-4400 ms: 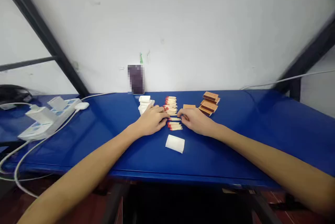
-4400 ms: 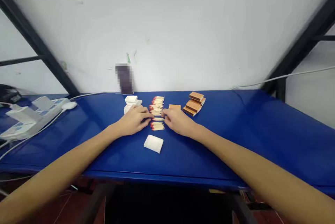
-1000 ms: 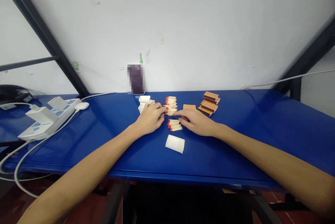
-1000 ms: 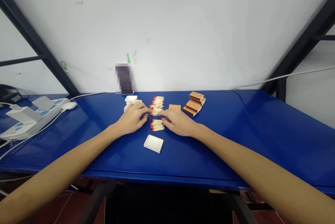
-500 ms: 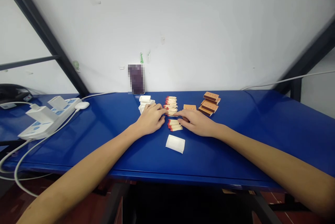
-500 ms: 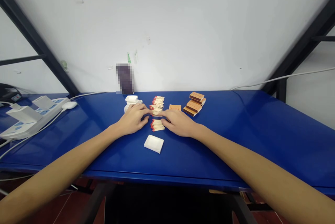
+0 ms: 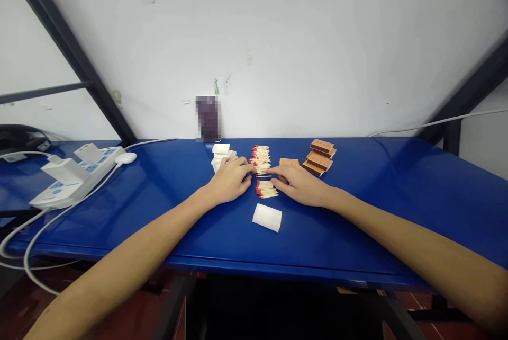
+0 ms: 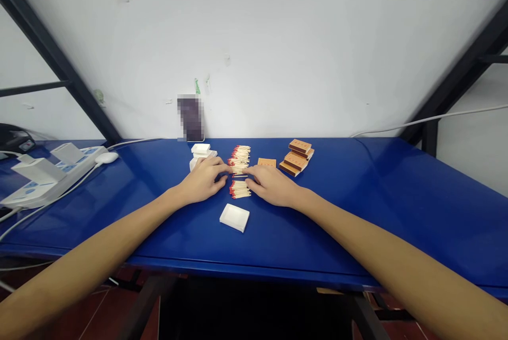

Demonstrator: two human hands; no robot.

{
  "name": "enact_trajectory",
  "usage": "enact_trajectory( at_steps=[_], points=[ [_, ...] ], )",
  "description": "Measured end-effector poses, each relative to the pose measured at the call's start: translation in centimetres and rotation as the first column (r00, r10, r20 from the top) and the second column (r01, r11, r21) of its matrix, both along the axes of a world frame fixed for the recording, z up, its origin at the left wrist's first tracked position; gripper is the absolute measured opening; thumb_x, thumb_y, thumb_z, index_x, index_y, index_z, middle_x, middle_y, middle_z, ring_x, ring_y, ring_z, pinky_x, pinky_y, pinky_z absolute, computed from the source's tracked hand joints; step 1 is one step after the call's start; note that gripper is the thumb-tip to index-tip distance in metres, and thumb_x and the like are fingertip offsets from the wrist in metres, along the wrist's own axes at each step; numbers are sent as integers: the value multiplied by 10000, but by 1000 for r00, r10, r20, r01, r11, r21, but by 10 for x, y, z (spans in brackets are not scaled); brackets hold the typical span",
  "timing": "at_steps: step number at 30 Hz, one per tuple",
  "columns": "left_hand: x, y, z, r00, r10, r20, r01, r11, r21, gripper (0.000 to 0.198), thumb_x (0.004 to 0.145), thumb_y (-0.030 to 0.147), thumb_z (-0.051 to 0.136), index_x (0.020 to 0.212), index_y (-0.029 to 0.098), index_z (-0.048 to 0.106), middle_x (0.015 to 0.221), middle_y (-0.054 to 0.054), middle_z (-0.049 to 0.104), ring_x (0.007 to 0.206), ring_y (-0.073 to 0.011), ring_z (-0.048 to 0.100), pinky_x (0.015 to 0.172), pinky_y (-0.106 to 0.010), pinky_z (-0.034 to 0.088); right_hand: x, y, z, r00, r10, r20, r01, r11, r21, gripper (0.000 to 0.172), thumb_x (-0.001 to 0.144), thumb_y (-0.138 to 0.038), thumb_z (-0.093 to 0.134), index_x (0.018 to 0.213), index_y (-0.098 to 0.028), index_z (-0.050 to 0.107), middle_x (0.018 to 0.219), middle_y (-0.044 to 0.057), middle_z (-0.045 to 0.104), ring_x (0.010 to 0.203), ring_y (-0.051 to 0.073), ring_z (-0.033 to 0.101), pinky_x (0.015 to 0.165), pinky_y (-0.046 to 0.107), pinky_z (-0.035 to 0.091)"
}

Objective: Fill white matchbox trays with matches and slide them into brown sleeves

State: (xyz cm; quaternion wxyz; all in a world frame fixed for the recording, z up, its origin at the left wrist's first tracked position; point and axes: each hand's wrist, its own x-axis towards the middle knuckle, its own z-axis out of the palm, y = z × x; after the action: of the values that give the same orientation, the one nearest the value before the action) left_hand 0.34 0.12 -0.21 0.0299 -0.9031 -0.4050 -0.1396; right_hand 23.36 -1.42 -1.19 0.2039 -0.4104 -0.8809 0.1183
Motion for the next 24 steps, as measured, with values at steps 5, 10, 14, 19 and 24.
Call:
enact_trajectory(
  at_steps=[5, 10, 14, 19, 24],
  points=[
    [1, -1, 1, 1000, 8, -2, -8, 1000, 5, 280, 921, 202, 467, 1122, 206, 662, 1028, -75, 625, 1012, -250, 547, 903, -437, 371, -1, -2, 2, 1000, -3, 8, 3, 1000, -15, 368, 975, -250, 452, 1259, -92, 623, 815, 89, 692, 761, 219, 622, 711, 333, 451],
    [1, -2, 1, 1000, 10, -5, -10, 1000, 11, 281, 926, 204, 465, 1129, 208, 659, 1031, -76, 626, 1017, -252, 544, 902, -437, 372, -1, -3, 2, 1000, -15, 12, 16, 999, -31, 355, 976, -258, 452, 1241, -95, 624, 788, 79, 677, 726, 213, 605, 684, 330, 436],
    [2, -2, 1, 1000, 13, -12, -13, 1000, 11, 291, 924, 203, 465, 1145, 202, 652, 1038, -78, 630, 1014, -253, 546, 912, -443, 370, -1, -2, 2, 1000, -22, 14, 22, 999, -30, 343, 974, -257, 455, 1222, -101, 633, 740, 57, 651, 688, 197, 578, 659, 317, 419],
    [2, -2, 0, 1000, 13, -21, -13, 1000, 24, 288, 921, 204, 467, 1145, 196, 648, 1039, -76, 632, 1012, -252, 546, 895, -433, 369, 1, -1, 2, 1000, -8, -5, 8, 1000, -29, 334, 986, -282, 443, 1188, -106, 642, 740, 50, 639, 677, 189, 565, 651, 313, 402],
    [1, -2, 0, 1000, 15, -24, -14, 1000, 25, 287, 922, 199, 461, 1140, 202, 648, 1028, -73, 634, 1001, -246, 545, 884, -423, 363, 2, -1, 0, 1000, -5, -24, 5, 999, -34, 383, 997, -318, 427, 1259, -110, 611, 773, 59, 654, 697, 199, 573, 662, 322, 405]
  ],
)
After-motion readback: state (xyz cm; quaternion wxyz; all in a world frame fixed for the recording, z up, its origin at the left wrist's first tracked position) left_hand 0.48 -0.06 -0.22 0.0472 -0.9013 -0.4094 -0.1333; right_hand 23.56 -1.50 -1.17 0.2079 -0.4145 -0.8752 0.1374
